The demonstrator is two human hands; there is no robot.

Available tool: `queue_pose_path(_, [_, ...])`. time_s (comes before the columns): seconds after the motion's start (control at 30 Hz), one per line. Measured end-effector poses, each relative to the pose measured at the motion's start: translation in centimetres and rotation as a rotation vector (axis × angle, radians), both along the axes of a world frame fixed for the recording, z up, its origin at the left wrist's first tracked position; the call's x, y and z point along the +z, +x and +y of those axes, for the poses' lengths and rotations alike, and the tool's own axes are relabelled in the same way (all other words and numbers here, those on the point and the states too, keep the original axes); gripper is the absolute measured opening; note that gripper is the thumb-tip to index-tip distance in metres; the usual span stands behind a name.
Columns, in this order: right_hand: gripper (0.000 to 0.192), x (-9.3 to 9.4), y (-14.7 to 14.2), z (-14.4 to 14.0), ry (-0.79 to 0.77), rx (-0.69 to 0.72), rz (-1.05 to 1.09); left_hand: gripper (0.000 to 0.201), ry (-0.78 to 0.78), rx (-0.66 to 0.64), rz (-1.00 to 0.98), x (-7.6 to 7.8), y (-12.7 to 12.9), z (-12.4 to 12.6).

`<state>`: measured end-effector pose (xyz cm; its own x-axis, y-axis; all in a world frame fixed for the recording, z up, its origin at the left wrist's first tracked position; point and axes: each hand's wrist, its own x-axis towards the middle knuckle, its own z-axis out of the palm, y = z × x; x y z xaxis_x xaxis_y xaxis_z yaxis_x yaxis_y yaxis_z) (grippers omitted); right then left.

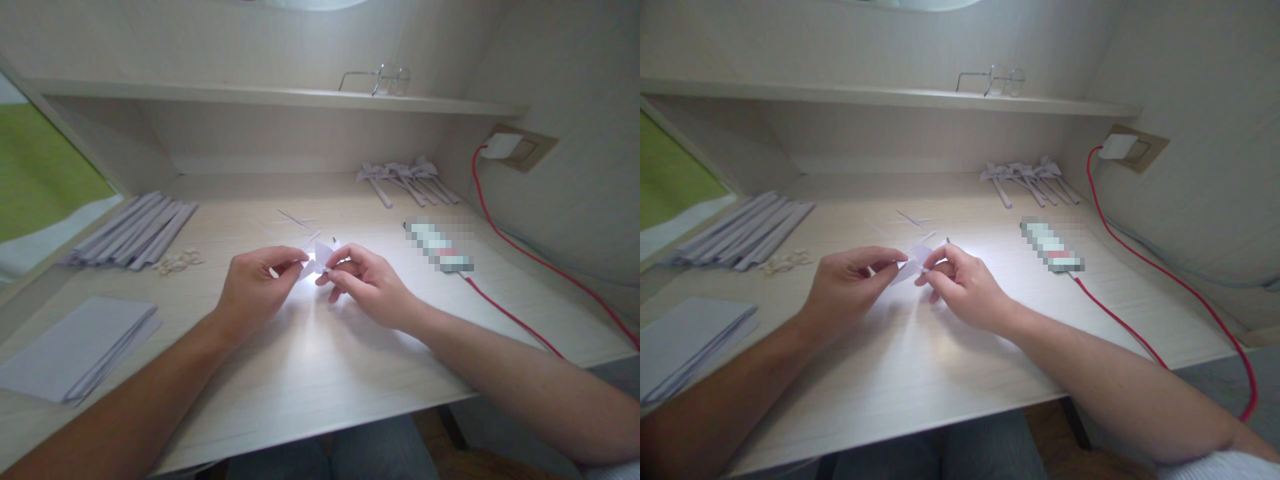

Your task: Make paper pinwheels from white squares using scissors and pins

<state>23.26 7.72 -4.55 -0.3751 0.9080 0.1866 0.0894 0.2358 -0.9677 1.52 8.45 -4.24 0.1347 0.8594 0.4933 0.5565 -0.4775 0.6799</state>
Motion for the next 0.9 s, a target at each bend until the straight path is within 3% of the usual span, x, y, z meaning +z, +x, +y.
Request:
queue_pose_path(0.33, [0.015,0.2,0.2,-0.6,0.28,-0.048,-0.185,0.018,-0.05,-0.128,-0.12,-0.5,0.6,-0.4])
queue_pose_path(0.67, [0.021,0.5,0.3,-0.9,0.374,-0.077,-0.211,0.013,-0.153,-0.114,-0.289,0.1,1.0,-0.5])
queue_pose_path(0.9, [0.021,0.5,0.1,-0.9,0.369,-0.044,-0.202,0.014,-0.094,-0.146,-0.233,0.2,1.1,-0.6])
